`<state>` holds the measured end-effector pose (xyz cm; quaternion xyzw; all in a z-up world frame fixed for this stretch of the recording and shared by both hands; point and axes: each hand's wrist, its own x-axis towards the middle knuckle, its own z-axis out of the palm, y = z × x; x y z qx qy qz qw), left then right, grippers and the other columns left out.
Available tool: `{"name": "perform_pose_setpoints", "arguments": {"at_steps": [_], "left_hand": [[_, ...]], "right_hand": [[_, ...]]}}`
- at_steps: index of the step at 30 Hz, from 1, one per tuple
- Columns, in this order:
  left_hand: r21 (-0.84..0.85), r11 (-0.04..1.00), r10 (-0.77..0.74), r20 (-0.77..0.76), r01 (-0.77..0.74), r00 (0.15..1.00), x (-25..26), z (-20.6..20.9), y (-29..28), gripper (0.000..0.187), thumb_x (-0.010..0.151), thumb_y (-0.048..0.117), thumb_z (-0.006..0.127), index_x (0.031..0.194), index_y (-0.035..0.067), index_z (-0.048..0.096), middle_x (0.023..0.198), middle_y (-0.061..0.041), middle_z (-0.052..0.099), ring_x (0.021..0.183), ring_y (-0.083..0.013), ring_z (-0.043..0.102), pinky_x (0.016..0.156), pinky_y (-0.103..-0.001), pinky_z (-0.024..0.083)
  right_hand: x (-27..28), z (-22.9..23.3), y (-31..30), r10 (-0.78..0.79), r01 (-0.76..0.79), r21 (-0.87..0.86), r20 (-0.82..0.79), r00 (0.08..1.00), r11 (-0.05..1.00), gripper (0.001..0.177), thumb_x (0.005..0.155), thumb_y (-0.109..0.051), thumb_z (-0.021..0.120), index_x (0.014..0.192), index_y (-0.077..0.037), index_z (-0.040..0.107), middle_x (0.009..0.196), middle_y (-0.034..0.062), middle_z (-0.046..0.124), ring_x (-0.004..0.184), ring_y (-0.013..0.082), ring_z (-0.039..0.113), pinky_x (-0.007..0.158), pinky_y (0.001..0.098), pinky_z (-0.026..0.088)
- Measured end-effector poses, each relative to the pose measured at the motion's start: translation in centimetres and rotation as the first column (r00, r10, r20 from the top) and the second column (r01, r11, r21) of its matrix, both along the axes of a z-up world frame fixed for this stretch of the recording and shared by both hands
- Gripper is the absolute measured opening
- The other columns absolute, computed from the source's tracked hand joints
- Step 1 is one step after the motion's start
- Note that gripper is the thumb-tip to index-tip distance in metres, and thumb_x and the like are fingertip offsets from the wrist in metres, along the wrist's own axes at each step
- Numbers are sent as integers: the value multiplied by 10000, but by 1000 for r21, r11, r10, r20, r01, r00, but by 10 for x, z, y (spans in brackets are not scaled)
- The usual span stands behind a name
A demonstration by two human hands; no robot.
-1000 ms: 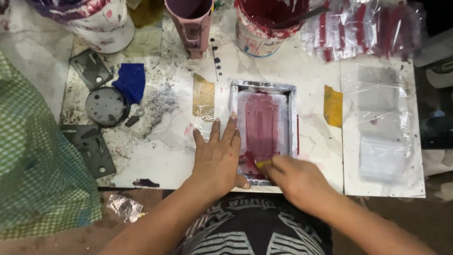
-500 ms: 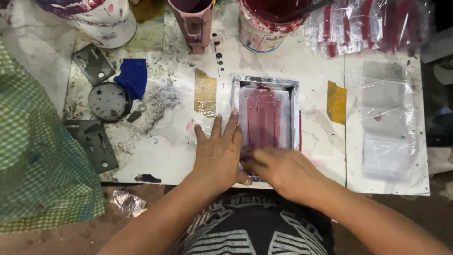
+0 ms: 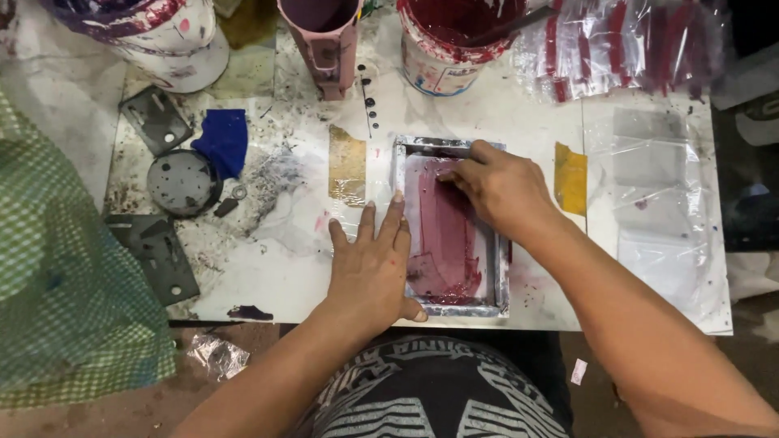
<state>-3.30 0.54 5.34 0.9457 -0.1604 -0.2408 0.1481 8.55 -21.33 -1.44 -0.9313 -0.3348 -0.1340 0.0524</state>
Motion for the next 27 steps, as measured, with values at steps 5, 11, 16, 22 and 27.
{"name": "perform_pose_setpoints", "arguments": {"at_steps": [5, 11, 16, 22, 27], "left_hand": [[15, 1000, 4, -9, -4, 1000, -2, -3, 0, 1182, 649, 496, 970, 1475, -114, 383, 1631, -304, 235, 1445, -581, 226, 1005, -873, 159], [27, 1000, 3, -28, -2, 1000, 1, 0, -1, 1190, 648, 506, 972, 1485, -97, 379, 1640, -289, 230, 1457, -565, 209, 1018, -866, 150], [223, 974, -9, -90, 28, 996, 5, -19, -5, 1314, 688, 780, 876, 1585, 90, 207, 1735, -100, -56, 1552, -434, 34, 1127, -785, 139], [17, 1000, 5, -38, -4, 999, 0, 1, 1, 1186, 666, 516, 956, 1496, -88, 362, 1644, -285, 227, 1464, -553, 206, 1024, -858, 147], [-7, 1000, 10, -57, -10, 998, 1, 3, 1, 1162, 683, 468, 955, 1493, -105, 351, 1649, -292, 209, 1468, -563, 190, 1029, -867, 126]], "right_hand": [[-18, 7, 4, 15, -15, 0, -41, 999, 1000, 135, 1001, -356, 638, 955, -270, 732, 833, -62, 577, 618, 248, 666, 553, 361, 538], [-101, 6, -15, 94, -110, -51, -244, 965, 993, 278, 1032, -258, 433, 1040, -203, 705, 844, -22, 549, 619, 261, 631, 519, 360, 511], [-138, 29, -20, 225, -205, 93, -435, 872, 974, 126, 982, -69, 563, 1059, -80, 662, 798, 31, 453, 546, 225, 518, 404, 401, 421], [-67, 21, -10, 0, 14, 49, -275, 961, 999, 161, 984, -323, 582, 1012, -227, 709, 922, 9, 644, 753, 344, 693, 629, 409, 573], [-7, 1, 12, -84, 85, 34, -31, 996, 996, 100, 973, -312, 696, 957, -228, 748, 875, -52, 616, 673, 254, 693, 589, 348, 546]]}}
